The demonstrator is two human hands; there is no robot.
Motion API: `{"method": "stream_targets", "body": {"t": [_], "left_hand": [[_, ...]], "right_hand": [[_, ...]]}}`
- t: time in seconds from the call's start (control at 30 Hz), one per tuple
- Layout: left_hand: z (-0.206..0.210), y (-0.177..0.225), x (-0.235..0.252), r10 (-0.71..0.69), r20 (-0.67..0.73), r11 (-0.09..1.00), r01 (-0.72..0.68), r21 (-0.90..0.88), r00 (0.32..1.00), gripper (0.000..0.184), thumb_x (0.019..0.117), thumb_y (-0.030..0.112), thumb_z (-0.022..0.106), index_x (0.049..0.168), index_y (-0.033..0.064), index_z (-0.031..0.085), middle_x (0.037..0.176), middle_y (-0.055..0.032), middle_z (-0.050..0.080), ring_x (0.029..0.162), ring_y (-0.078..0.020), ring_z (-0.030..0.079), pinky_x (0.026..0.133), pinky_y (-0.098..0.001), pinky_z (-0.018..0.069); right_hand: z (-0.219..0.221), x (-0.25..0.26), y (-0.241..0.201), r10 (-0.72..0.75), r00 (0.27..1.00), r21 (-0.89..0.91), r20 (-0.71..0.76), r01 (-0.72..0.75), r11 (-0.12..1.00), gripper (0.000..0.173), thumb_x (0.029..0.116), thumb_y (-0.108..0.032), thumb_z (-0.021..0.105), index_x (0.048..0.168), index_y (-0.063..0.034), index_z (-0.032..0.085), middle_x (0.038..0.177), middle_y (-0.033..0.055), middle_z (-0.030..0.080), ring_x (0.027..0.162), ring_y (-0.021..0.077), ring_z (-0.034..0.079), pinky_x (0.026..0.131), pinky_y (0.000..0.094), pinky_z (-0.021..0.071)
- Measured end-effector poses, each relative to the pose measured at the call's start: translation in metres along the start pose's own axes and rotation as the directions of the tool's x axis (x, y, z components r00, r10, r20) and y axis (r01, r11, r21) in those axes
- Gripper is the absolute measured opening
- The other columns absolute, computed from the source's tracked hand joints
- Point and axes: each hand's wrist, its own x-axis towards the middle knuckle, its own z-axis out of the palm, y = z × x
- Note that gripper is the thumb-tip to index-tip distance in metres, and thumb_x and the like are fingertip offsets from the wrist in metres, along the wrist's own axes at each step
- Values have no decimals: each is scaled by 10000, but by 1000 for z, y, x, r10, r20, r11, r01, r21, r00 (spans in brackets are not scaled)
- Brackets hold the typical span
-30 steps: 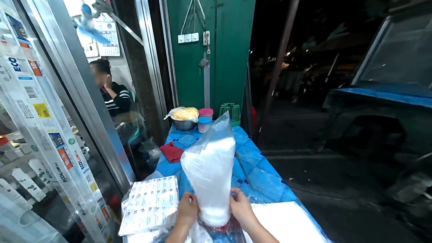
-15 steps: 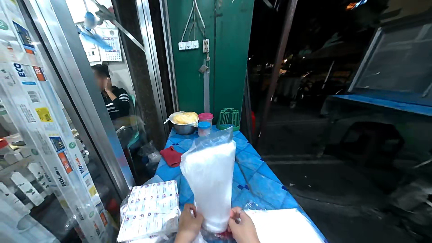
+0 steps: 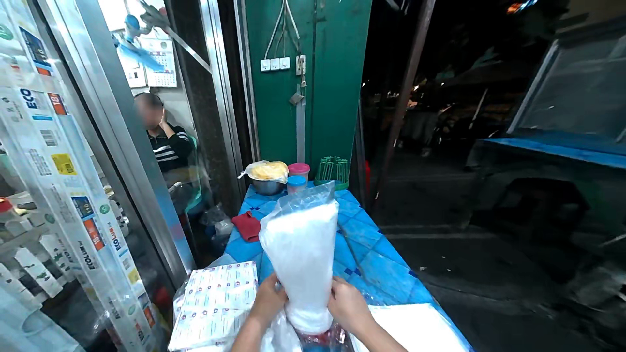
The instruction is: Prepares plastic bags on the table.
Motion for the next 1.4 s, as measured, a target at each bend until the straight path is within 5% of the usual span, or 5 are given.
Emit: {"method": "stream_targets", "body": {"t": [0.57,0.83,1.0,1.1,1.4], "left_hand": [[12,-3,18,-285,-71,947,269,-178,956,279,999,23,581,1269,-46,579,1231,-233,615,1119,-288,597,969,-449,485],[28,-12,-37,4,-306,952,-97,-289,952,286,1017,49,521,1263,-67,607,1103,-175,656,774,-142,627,689,-329,542],[15,-7,-48,6,-152,1000,-2,28,988,321,1045,107,533,1306,-58,622,1339,-242,615,1257,-320,595,1090,-465,451],[13,2,-67,64,-287,998,-67,0,956,295,1025,128,563,1248,-46,648,1239,-199,661,1053,-240,672,895,-397,551],[17,49,-128,366,-522,757,-573,-314,770,158,973,8,586,1101,-74,628,957,33,720,915,24,676,855,-188,569]], "right_hand": [[7,25,16,-12,986,-28,166,17,999,404,1022,-189,558,1391,-27,593,1504,235,469,1325,378,539,1091,534,445],[12,-31,6,30,991,201,-131,-3,980,386,1022,-33,479,1382,23,609,1351,294,585,1200,433,613,1031,549,485],[16,-34,5,73,997,53,-32,-71,996,417,1033,-49,480,1438,-23,576,1400,272,558,1267,427,573,1055,537,470],[-2,-54,2,46,999,79,22,-48,996,355,1061,-142,498,1346,12,644,1363,271,590,1255,414,583,1076,521,452],[8,-116,-29,-283,933,676,-220,355,645,466,875,-205,780,1153,103,570,976,107,653,808,113,648,686,281,552]]}}
